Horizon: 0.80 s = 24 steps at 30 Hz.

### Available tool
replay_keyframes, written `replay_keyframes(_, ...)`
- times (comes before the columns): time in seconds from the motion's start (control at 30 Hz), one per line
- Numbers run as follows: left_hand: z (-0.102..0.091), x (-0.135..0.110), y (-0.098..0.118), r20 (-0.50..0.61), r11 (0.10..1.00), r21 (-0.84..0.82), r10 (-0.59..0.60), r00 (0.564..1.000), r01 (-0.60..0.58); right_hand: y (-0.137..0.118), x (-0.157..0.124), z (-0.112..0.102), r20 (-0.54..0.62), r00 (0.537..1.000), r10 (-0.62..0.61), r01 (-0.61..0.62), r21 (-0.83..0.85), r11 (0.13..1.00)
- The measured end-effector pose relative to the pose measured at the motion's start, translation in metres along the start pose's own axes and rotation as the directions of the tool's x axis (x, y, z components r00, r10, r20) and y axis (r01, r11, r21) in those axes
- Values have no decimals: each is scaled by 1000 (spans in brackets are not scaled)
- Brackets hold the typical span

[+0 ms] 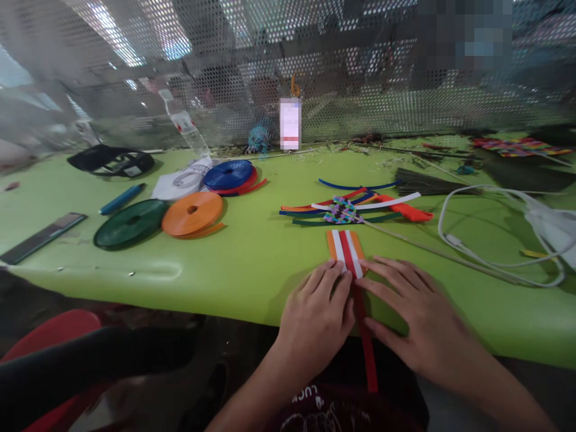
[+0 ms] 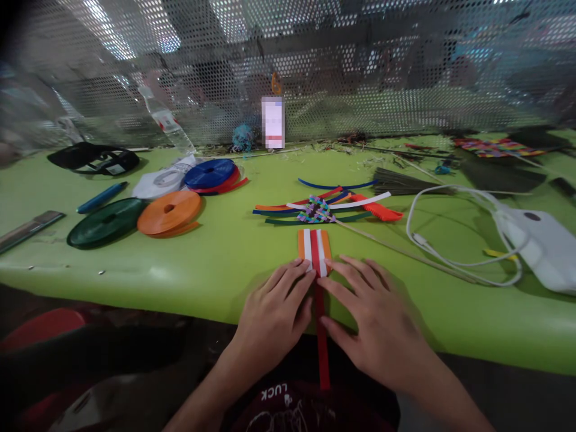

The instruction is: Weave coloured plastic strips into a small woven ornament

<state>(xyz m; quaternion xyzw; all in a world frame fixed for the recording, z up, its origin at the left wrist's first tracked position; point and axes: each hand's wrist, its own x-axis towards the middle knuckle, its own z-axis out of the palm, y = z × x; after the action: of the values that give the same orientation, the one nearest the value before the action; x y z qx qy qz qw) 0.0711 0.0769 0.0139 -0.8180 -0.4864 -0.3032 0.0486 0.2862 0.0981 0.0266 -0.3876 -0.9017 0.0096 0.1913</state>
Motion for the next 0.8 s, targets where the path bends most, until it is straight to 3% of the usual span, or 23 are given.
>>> replay_keyframes(0.53,-5,-10,3,19,999,23,46,999,-47,-12,-6,-1,25,1000,-1,1,-10,1000)
replay_keyframes(0.8,-19,-36,2,13,980,82,183,983,-183,-44,-18,12,-109,993,-38,28,-91,995)
